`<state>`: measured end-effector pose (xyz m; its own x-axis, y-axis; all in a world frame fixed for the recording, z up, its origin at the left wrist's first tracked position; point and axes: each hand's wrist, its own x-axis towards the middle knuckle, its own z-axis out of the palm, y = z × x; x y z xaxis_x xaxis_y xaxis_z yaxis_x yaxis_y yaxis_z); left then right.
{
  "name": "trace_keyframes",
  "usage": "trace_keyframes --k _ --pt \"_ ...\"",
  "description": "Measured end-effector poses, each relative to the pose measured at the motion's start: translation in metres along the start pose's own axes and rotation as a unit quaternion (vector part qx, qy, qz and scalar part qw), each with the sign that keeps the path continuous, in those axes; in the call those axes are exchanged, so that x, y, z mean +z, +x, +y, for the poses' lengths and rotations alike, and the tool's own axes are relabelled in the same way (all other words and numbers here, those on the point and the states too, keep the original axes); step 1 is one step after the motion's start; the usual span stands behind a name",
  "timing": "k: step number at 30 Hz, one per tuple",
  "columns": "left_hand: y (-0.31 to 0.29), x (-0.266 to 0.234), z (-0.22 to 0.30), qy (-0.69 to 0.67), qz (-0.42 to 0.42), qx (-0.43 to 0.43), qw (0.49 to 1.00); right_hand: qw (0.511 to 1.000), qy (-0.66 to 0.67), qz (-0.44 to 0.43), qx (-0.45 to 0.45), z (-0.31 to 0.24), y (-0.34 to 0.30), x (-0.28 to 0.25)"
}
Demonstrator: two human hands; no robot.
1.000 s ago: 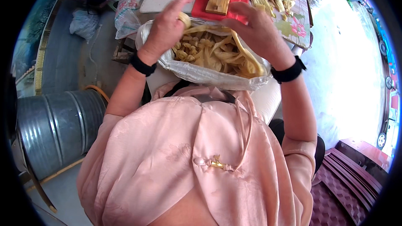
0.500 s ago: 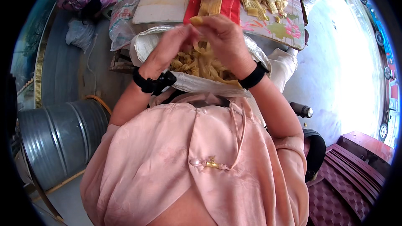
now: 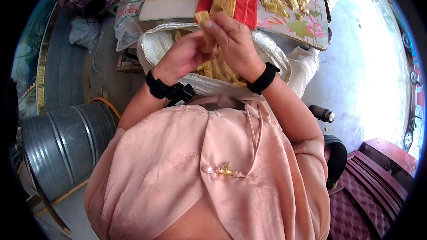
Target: The person picks up thin strips of material by hand, ties a knot in the center of the strip, and then uses a small wooden pressing tool on a table to flatten the knot before placing the strip into a bag.
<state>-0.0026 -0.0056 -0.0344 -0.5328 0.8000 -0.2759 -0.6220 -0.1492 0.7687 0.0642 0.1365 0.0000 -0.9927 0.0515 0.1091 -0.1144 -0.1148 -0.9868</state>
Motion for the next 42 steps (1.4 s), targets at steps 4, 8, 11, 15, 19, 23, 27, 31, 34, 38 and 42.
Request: trace_keyframes --k 4,8,11,15,19,23,27,31,34,38,42 --pt "-0.003 0.012 0.003 0.422 0.038 0.099 0.9 0.972 -0.189 0.072 -0.122 0.016 0.006 -0.002" --pt "-0.01 0.006 0.004 0.493 0.201 0.4 0.746 0.993 0.086 0.07 0.046 0.016 0.007 0.001" --pt "-0.019 0.023 0.02 0.591 0.175 0.447 0.648 0.952 0.273 0.036 0.138 0.004 0.004 0.006" --pt "-0.017 0.016 0.016 0.564 0.151 0.479 0.655 0.998 0.042 0.04 0.009 0.0 -0.006 0.015" --pt "-0.022 -0.001 0.016 0.545 0.145 0.454 0.69 0.919 -0.367 0.047 -0.14 -0.008 -0.022 0.018" --pt "-0.033 -0.006 0.012 0.139 0.025 0.244 0.959 0.906 -0.396 0.057 -0.139 -0.021 -0.025 0.014" --pt "-0.038 -0.005 0.019 0.171 -0.017 0.221 0.96 0.986 -0.128 0.029 -0.104 -0.013 -0.018 0.005" --pt "-0.026 -0.009 0.014 0.355 0.051 0.388 0.849 0.995 0.055 -0.064 0.059 -0.03 -0.036 0.012" --pt "-0.021 0.015 0.001 0.284 0.102 0.373 0.877 0.998 -0.019 0.052 0.041 -0.021 -0.036 0.003" --pt "-0.029 0.047 0.007 0.244 0.104 0.343 0.901 0.998 -0.01 0.059 0.016 -0.032 -0.033 0.0" --pt "-0.03 0.028 0.022 0.365 0.134 0.393 0.833 0.994 0.054 0.035 0.084 -0.037 -0.028 -0.014"
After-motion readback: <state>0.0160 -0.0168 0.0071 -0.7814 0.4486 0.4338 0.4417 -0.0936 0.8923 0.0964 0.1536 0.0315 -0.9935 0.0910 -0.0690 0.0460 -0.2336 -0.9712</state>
